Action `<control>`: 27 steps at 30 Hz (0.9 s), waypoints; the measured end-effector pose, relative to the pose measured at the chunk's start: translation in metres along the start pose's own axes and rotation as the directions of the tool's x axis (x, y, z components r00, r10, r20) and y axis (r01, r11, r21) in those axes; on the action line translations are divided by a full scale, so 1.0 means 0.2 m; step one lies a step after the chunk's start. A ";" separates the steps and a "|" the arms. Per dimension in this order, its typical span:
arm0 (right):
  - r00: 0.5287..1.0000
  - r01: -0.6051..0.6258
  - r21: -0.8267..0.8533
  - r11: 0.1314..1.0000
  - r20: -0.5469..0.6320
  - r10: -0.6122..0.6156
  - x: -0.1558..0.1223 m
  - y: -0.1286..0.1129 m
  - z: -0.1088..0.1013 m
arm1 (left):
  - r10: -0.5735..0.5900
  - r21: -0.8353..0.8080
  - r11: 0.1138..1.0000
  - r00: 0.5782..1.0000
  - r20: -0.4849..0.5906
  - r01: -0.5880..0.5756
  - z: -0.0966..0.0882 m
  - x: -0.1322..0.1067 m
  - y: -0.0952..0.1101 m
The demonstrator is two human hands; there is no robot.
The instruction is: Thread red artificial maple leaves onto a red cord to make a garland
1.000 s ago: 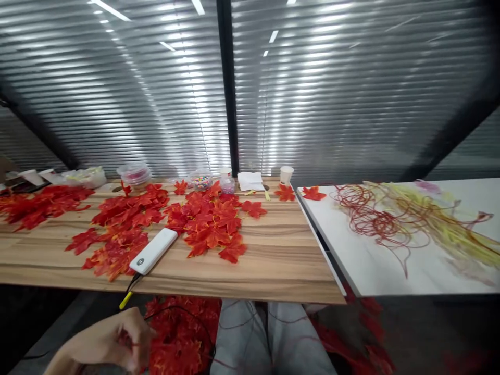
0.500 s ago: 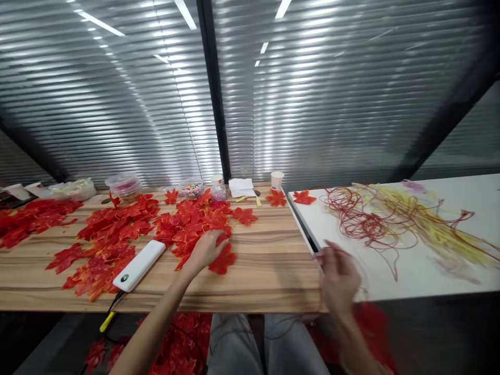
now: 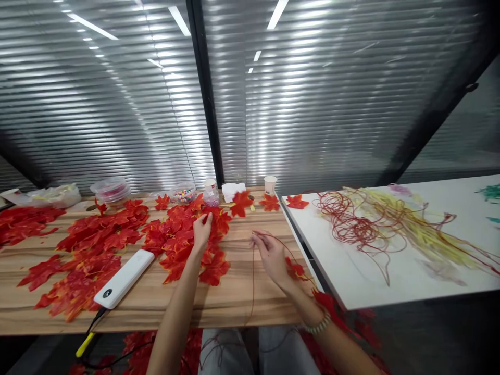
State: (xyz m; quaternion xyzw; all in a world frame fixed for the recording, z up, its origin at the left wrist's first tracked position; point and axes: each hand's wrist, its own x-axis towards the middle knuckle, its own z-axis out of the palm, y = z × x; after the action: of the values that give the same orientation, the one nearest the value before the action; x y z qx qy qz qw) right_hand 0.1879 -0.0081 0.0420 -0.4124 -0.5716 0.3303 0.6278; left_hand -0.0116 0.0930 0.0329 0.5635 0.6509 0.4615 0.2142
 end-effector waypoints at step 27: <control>0.973 -0.167 -0.141 0.976 -0.184 0.140 0.18 0.51 0.19 | 0.171 -0.274 0.961 0.861 0.478 -0.039 0.39 -0.22 -0.09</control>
State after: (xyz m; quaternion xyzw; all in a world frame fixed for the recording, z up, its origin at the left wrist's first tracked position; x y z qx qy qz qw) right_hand 0.1608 0.0747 -0.0331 -0.5302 -0.5053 0.2956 0.6133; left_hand 0.0535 0.0816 -0.0315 0.6658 0.4770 0.3916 0.4193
